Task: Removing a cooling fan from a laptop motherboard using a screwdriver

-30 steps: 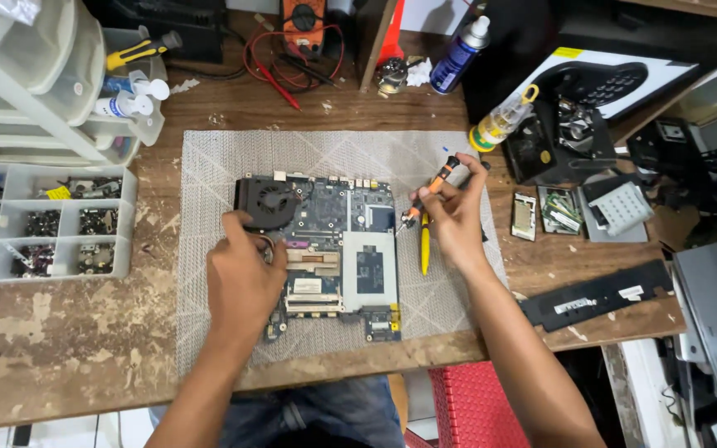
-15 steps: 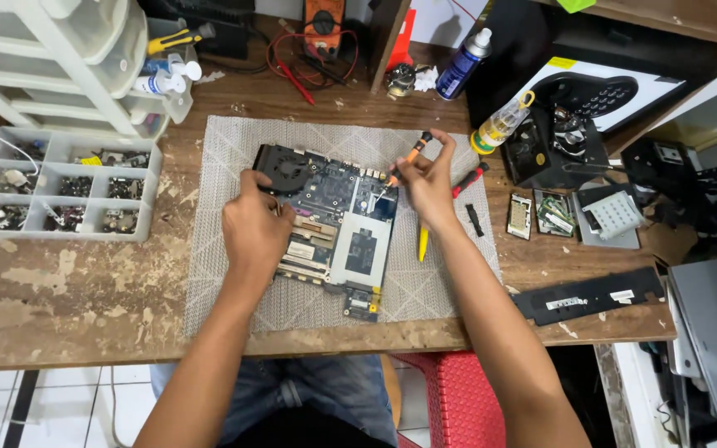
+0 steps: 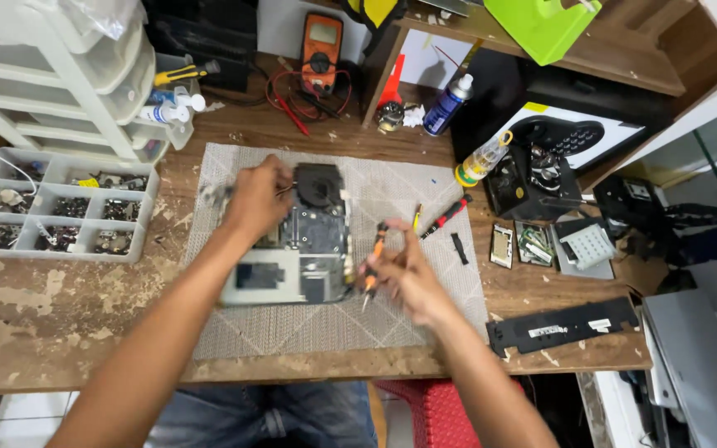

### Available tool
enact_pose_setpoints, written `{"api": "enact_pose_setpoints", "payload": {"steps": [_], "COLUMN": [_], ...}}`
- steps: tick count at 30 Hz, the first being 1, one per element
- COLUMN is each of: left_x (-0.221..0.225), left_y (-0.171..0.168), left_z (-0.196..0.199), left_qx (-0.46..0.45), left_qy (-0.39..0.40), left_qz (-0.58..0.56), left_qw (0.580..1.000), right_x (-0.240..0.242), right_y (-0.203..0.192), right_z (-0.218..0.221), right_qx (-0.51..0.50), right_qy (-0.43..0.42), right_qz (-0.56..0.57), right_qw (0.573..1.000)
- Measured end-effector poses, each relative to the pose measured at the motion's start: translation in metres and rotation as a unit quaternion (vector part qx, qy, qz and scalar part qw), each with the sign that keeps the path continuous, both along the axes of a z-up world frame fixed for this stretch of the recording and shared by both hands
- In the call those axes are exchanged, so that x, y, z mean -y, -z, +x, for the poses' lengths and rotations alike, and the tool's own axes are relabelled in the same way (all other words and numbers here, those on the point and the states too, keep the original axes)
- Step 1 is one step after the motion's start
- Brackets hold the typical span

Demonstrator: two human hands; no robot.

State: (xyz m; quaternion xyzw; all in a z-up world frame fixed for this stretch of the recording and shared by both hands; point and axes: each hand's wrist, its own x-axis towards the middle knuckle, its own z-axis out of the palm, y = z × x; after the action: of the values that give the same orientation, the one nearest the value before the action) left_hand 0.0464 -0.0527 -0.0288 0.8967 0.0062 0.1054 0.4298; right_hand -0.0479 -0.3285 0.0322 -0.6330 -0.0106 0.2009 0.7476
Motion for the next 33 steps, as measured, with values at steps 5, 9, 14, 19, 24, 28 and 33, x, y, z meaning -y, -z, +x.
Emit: {"api": "enact_pose_setpoints", "payload": {"steps": [5, 9, 14, 19, 24, 28, 33], "left_x": [0.026, 0.040, 0.038, 0.026, 0.013, -0.004, -0.027], "left_y": [-0.010, -0.009, -0.032, -0.031, -0.064, -0.056, -0.041], "left_z": [0.014, 0.026, 0.013, 0.008, -0.020, -0.030, -0.048], "left_qx": [0.023, 0.066, 0.066, 0.057, 0.047, 0.078, 0.126], "left_qy": [0.110, 0.232, 0.307, 0.365, 0.315, 0.270, 0.272], "left_qz": [0.030, 0.009, 0.009, -0.057, -0.051, -0.044, 0.032], "left_qw": [0.993, 0.970, 0.949, 0.928, 0.946, 0.959, 0.954], "right_x": [-0.023, -0.016, -0.002, -0.002, -0.029, -0.045, -0.065], "right_y": [0.009, 0.006, -0.016, -0.004, -0.006, -0.002, 0.009], "right_z": [-0.030, -0.019, 0.007, 0.036, 0.046, 0.054, 0.063], "right_qx": [0.006, 0.059, 0.102, 0.161, 0.264, 0.329, 0.449], "right_qy": [-0.005, 0.012, 0.054, 0.080, 0.011, -0.015, -0.045], "right_qz": [0.067, 0.070, 0.066, 0.079, 0.041, 0.024, 0.030], "right_qw": [0.998, 0.996, 0.991, 0.981, 0.964, 0.944, 0.892]}}
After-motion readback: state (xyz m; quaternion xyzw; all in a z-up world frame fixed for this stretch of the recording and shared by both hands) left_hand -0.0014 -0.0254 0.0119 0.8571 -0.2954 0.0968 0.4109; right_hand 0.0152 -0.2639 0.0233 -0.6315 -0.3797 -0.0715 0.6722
